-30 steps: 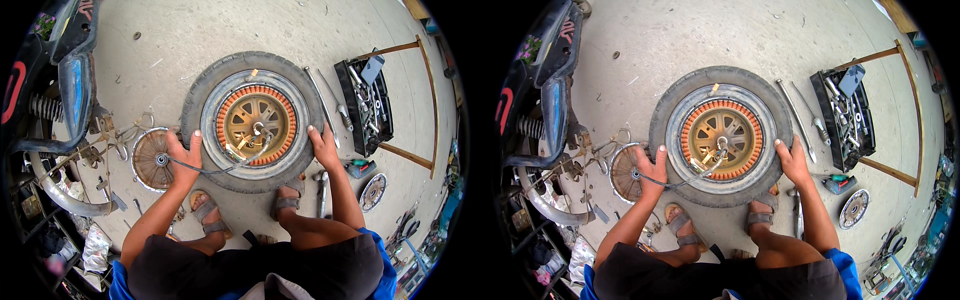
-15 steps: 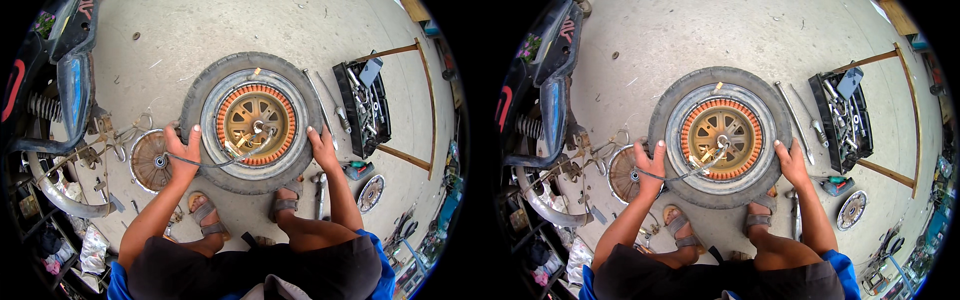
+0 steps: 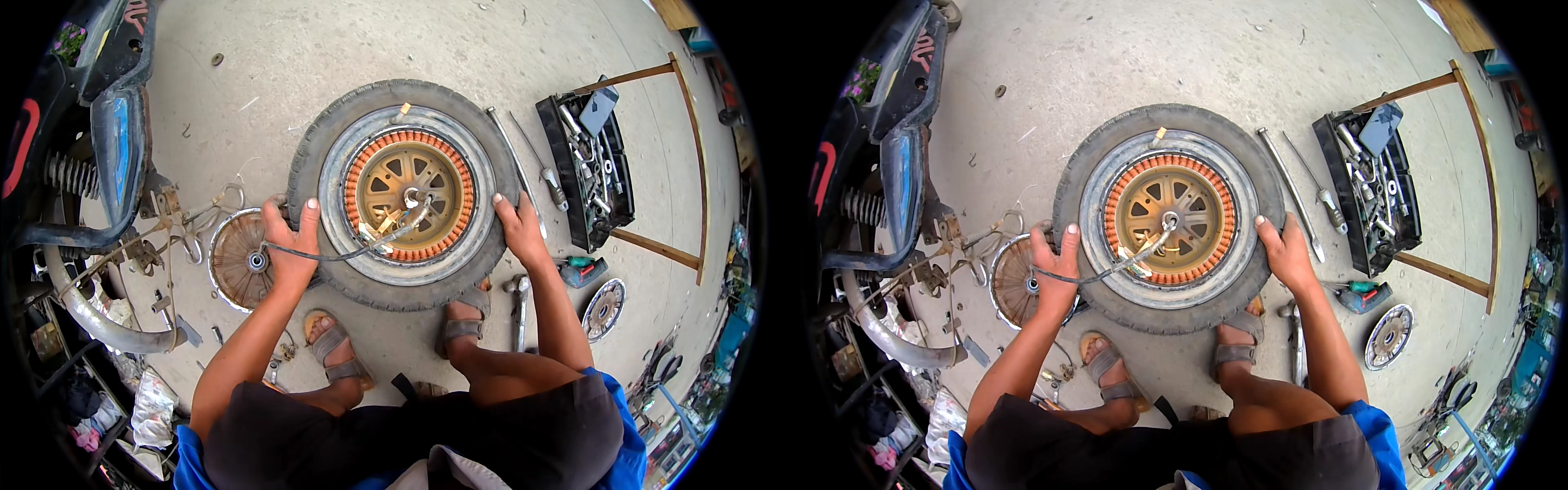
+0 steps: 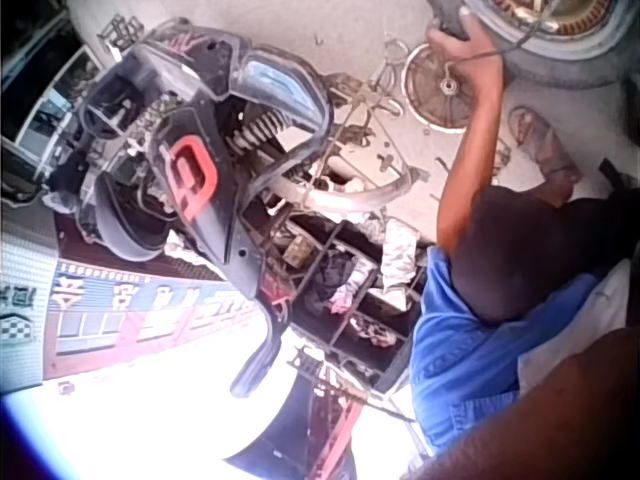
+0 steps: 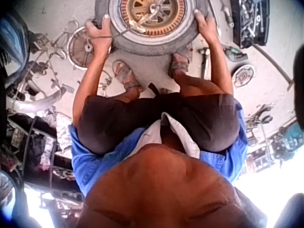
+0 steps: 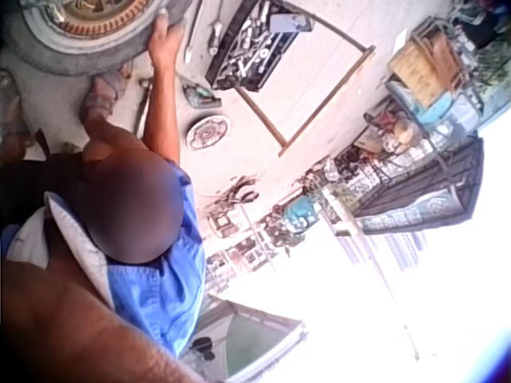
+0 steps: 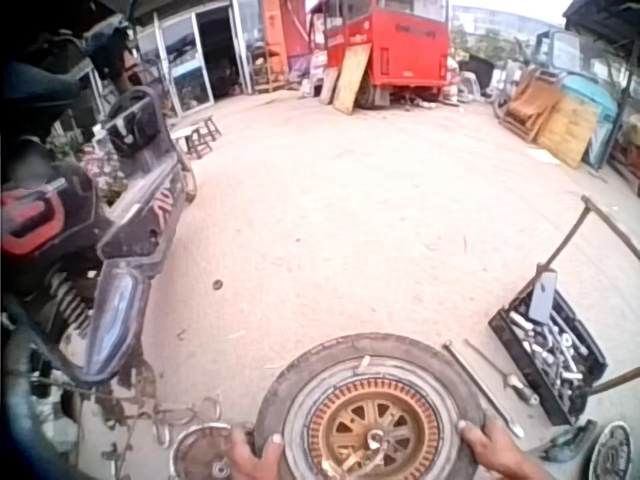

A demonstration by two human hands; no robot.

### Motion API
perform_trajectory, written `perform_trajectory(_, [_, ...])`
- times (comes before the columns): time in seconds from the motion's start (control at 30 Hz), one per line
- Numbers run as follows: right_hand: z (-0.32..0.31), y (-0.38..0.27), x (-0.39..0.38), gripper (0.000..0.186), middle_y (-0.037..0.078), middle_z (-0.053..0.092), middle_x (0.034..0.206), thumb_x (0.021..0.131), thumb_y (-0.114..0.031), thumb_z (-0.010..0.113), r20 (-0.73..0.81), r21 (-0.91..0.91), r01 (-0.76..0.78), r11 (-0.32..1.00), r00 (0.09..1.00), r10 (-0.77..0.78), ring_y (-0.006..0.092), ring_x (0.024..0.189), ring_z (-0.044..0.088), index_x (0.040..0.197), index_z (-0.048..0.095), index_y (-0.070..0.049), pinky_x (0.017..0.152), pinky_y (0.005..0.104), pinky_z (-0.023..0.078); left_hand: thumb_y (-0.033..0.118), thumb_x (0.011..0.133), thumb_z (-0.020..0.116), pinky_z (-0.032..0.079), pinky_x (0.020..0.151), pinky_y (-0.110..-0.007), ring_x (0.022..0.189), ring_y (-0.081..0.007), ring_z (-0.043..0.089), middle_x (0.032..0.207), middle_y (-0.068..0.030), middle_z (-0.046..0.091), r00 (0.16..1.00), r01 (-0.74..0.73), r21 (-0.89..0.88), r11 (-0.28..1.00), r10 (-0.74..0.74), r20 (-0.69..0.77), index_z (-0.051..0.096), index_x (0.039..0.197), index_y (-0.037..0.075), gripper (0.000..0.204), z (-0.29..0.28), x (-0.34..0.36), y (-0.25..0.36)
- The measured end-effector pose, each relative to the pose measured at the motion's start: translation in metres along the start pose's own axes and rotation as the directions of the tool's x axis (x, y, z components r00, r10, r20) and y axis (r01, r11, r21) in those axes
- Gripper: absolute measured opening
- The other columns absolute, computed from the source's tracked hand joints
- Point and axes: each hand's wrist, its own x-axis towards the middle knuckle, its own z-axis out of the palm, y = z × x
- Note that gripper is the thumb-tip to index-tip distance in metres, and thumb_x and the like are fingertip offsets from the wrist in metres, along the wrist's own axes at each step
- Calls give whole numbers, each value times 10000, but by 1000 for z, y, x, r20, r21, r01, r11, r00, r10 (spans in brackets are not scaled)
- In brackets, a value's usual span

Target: The person holds and rotates a scooter motor stator with a tire around it, then uses a tool to adjust the central shaft. They continue to rotate and inspect the assembly while seated on the floor in a workshop.

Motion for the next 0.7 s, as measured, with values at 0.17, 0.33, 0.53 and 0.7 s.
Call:
perform_trajectory(0.17, [-2,-2,-3,639,282,672,1171,993,-412,635,-17,-7,44,999,999,-44,293,1114,650,1256,529,160,985,393,493,354,978,703,463,900,-413,989,-285,562,1097,-191,546,1000,-13,17,1000,13,-7,500,1210,-71,525,3,-1,5])
perform_trajectory(0.33, [0,-6,-3,641,268,675,1172,991,-424,636,2,19,7,1000,1000,-7,285,1111,649,1265,532,146,991,389,488,349,977,705,465,894,-409,981,-281,564,1088,-188,550,1000,-24,4,1000,24,-14,504,1196,-67,511,2,-1,0])
perform_trajectory(0.53, [-1,1,1,619,256,691,1147,986,-407,641,-2,4,19,1000,1000,-19,277,1093,655,1257,547,142,990,387,488,359,974,707,458,906,-423,988,-296,564,1075,-201,563,1000,-19,-9,1000,18,-8,512,1178,-64,508,0,-2,4])
perform_trajectory(0.7, [1,8,1,605,250,692,1142,990,-402,640,-16,45,40,998,999,-40,272,1087,652,1252,548,135,984,383,489,375,972,704,439,935,-449,1021,-325,557,1099,-224,564,1000,-13,18,1000,13,-14,517,1173,-65,519,2,-3,0])
